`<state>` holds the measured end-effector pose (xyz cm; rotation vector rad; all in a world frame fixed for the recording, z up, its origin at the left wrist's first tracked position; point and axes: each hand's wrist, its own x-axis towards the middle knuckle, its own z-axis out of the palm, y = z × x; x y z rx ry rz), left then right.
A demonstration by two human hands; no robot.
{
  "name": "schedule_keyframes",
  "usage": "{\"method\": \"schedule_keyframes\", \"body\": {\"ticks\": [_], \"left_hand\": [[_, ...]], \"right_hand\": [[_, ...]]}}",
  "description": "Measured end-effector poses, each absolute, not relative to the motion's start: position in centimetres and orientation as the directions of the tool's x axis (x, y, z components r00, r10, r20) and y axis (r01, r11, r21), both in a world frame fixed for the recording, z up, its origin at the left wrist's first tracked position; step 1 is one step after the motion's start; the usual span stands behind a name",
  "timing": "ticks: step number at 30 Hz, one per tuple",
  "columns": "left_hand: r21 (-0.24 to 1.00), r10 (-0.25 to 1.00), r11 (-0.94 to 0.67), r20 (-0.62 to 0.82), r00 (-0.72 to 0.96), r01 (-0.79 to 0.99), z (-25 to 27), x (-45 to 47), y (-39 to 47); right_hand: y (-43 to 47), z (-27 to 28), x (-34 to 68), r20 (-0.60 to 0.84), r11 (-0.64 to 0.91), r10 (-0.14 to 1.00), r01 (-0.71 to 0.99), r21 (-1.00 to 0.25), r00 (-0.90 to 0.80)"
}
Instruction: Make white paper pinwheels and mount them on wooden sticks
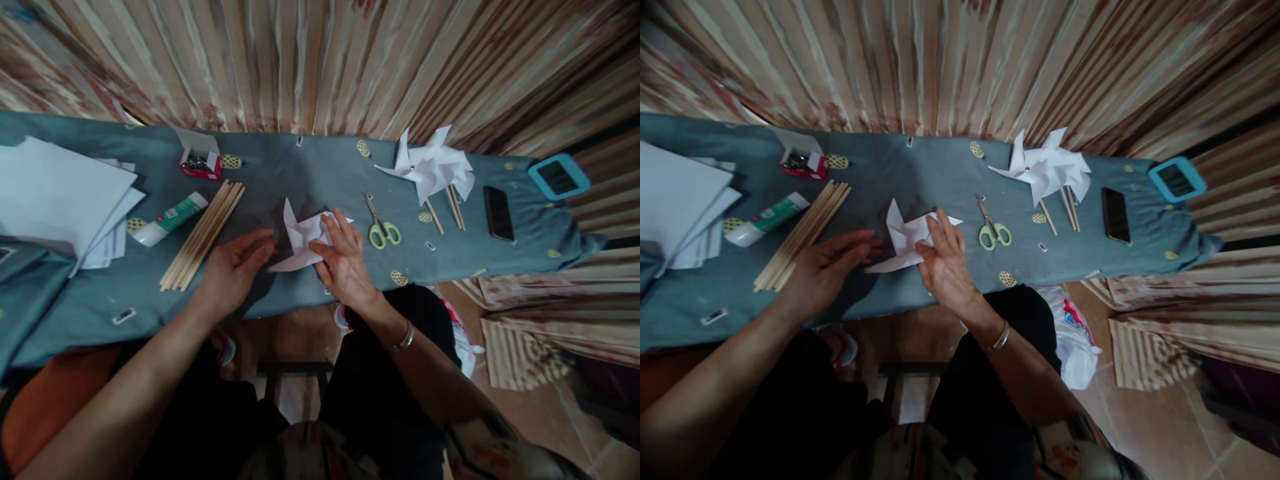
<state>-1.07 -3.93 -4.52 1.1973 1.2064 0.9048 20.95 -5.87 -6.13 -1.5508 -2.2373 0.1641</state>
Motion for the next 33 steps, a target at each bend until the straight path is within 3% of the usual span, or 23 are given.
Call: {"method": "schedule_keyframes", "body": {"ticks": [4,13,22,29,33], "left_hand": [[0.897,0.884,0.411,-0.349,0.311,-0.162,-4.6,0.2,-4.1],[0.84,0.816,0.501,-0.379,0.436,-0.207,-4.4,1.7,-4.2],[0.917,0.86,0.369,-0.275,0.429,-0.152,-5.1,1.9,-3.9],[0.692,0.857,0.515,-0.394,0.332,-0.507,-2.4,2.1,-4.2],[0.685,0.875,0.484,-0.395,0.281,-0.544,-1.8,2.0,-4.2]], "right_hand": [[-5.8,-6.3,20.9,0.324,0.383,0.902,0.877,-0.291,-0.286],[-5.7,-6.3,21.1,0.323,0.375,0.908,0.862,-0.342,-0.267],[-6.3,-5.1,20.7,0.326,0.396,0.898,0.865,-0.308,-0.294],[-7.0,-4.6,20.1,0.461,0.474,0.844,0.782,-0.404,-0.273],[-7.3,-4.0,19.7,0.5,0.54,0.801,0.759,-0.364,-0.33]]}}
